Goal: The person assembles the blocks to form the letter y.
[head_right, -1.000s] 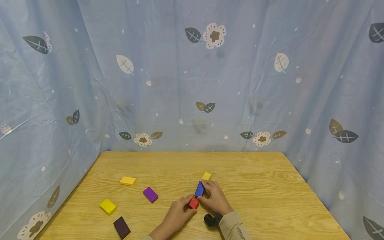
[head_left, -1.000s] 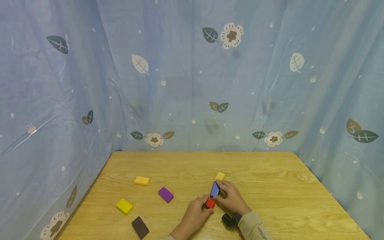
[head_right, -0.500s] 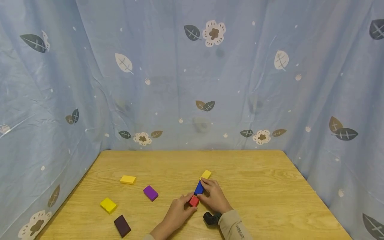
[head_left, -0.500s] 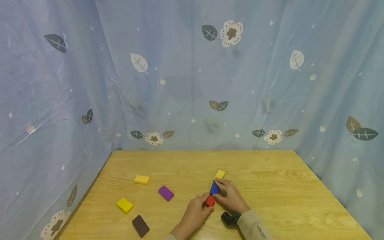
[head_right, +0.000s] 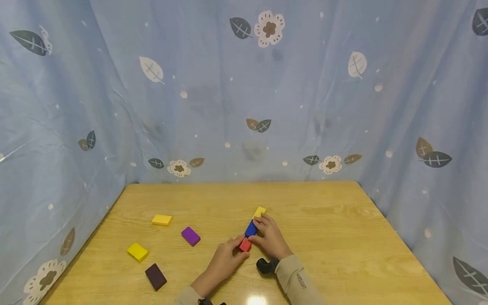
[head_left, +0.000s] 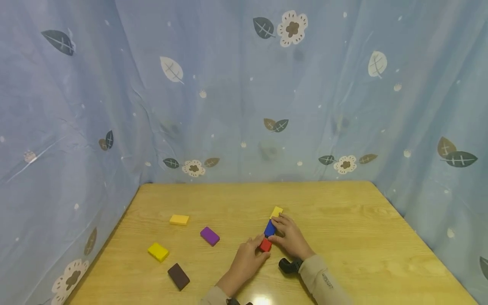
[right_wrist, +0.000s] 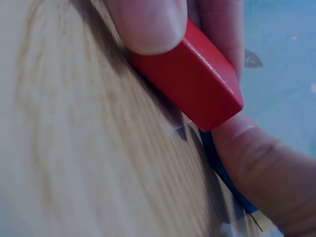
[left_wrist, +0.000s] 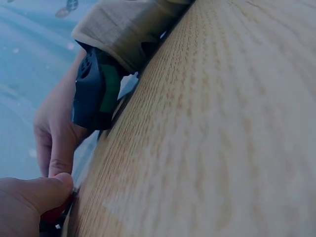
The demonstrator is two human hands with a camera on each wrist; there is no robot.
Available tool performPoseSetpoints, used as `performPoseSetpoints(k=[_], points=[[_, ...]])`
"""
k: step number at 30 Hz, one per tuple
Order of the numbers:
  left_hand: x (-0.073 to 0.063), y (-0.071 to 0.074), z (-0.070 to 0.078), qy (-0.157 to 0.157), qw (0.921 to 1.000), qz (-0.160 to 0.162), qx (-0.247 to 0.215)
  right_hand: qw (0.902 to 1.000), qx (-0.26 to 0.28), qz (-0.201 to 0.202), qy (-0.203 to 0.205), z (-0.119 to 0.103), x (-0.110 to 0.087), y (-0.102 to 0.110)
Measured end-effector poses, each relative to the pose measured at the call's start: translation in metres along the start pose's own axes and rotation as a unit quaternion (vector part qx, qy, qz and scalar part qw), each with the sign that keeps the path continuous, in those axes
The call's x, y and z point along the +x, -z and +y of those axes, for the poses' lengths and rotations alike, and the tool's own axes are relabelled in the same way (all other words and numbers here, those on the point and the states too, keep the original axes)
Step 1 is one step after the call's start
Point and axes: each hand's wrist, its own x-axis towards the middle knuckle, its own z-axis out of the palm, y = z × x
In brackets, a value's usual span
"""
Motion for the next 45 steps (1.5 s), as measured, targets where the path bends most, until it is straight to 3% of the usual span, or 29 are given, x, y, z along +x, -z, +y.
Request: performPoseSetpoints(k=[9, 16, 32, 45], points=[[0.003, 0.0, 0.0, 0.011, 0.9999, -0.002, 0.0, 0.9993, 0.027, -0.01, -0.025, -0.004, 0.003, 0.003], [0.002, -0.004, 0.0, -0.001, 0.9996, 0.012, 0.026, 0.9991, 0.034, -0.001, -0.026, -0.003, 0.002, 0.001], [0.006, -0.013, 0.004, -0.018, 0.9954, 0.045, 0.082, 0.9992, 0.02, 0.017, 0.03, 0.0, -0.002, 0.001], [0.012, -0.016, 0.003, -0.003, 0.9964, 0.049, 0.07, 0.9995, 0.026, 0.009, 0.016, 0.0, -0.002, 0.001]])
